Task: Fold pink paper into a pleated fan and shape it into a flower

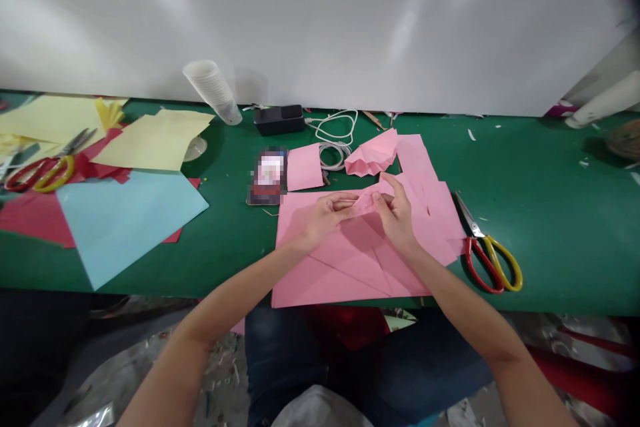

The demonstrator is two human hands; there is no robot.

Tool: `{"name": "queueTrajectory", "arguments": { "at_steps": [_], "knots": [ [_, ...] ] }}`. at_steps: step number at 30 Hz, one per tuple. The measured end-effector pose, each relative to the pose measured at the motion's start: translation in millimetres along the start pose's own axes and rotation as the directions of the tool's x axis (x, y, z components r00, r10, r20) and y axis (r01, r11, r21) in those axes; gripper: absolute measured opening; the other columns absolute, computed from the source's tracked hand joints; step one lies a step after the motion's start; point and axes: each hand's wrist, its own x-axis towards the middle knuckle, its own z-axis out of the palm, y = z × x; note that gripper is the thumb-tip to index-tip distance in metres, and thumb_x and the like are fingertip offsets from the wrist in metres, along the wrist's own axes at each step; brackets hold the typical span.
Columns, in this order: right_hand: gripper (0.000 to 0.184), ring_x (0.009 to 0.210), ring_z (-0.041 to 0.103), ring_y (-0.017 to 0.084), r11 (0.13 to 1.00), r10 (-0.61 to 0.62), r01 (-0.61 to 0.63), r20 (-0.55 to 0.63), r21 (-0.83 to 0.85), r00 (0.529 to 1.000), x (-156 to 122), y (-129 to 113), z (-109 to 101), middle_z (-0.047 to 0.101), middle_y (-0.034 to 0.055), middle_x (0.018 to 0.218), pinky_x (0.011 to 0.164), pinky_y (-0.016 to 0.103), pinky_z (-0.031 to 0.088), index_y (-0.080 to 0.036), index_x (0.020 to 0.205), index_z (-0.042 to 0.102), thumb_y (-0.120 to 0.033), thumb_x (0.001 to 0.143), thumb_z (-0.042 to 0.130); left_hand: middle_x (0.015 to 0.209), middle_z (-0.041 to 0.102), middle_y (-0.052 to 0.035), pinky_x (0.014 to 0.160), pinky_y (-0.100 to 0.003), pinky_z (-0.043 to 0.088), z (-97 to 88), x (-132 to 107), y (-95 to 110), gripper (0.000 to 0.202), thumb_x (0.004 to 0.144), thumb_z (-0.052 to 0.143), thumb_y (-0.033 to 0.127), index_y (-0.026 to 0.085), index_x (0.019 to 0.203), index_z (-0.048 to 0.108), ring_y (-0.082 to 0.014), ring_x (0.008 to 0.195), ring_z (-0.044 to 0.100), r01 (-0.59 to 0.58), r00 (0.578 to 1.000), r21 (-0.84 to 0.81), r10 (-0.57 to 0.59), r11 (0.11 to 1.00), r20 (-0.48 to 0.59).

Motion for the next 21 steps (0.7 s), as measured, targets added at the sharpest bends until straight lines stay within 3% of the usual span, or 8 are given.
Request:
{"name": "queueTrajectory", "arguments": {
  "at_steps": [5,9,14,16,21],
  "knots": [
    [0.074,0.073,0.061,0.017,1.0,-0.004,0.004,0.009,0.017,1.0,-1.4,1.5,3.5,0.06,-0.0033,0.074,0.069,0.033,0.052,-0.029,0.13,0.042,-0.04,0.065,0.077,0.094,0.073,-0.0088,0.082,-0.034,0.052,3.3,-2.1,-5.0,0.04,0.061,0.08,0.031,0.014,0.095,0.065,-0.02,0.087,0.068,-0.022,1.0,0.037,0.023,0.999,-0.013],
    [0.058,0.061,0.057,0.013,0.999,0.034,-0.033,-0.02,0.041,0.999,-1.1,2.7,2.5,0.062,-0.0017,0.075,0.058,0.029,0.05,-0.026,0.126,0.046,-0.044,0.076,0.067,0.095,0.072,-0.0089,0.084,-0.036,0.052,4.8,-1.5,-9.0,0.04,0.061,0.08,0.032,0.013,0.094,0.066,-0.0209,0.09,0.068,-0.094,0.996,0.052,0.094,0.994,0.0],
    [0.042,0.056,0.051,0.011,1.0,-0.019,0.018,-0.06,-0.022,0.998,3.6,4.5,-0.8,0.064,0.0021,0.087,0.051,0.028,0.045,-0.026,0.12,0.05,-0.047,0.085,0.055,0.093,0.071,-0.0081,0.08,-0.034,0.052,2.7,1.7,-10.1,0.039,0.062,0.079,0.029,0.014,0.095,0.065,-0.0192,0.087,0.067,-0.081,0.997,0.053,0.081,0.995,0.002],
    [0.041,0.059,0.054,0.012,0.999,-0.019,0.017,-0.051,-0.029,0.999,5.9,5.0,-1.2,0.064,0.0033,0.091,0.053,0.029,0.046,-0.026,0.119,0.051,-0.049,0.085,0.055,0.09,0.071,-0.0065,0.076,-0.031,0.051,1.6,2.5,-9.2,0.039,0.063,0.078,0.029,0.015,0.096,0.064,-0.0168,0.082,0.066,-0.067,0.998,0.033,0.067,0.997,-0.011],
    [0.049,0.069,0.06,0.016,1.0,0.004,-0.005,0.013,0.017,1.0,6.6,6.1,0.1,0.063,-0.0018,0.075,0.059,0.029,0.047,-0.027,0.114,0.05,-0.04,0.072,0.071,0.091,0.069,-0.0045,0.076,-0.028,0.049,0.7,3.0,-5.8,0.039,0.064,0.078,0.033,0.017,0.095,0.062,-0.0152,0.082,0.064,-0.095,0.995,-0.014,0.094,0.995,-0.017]
  ]
}}
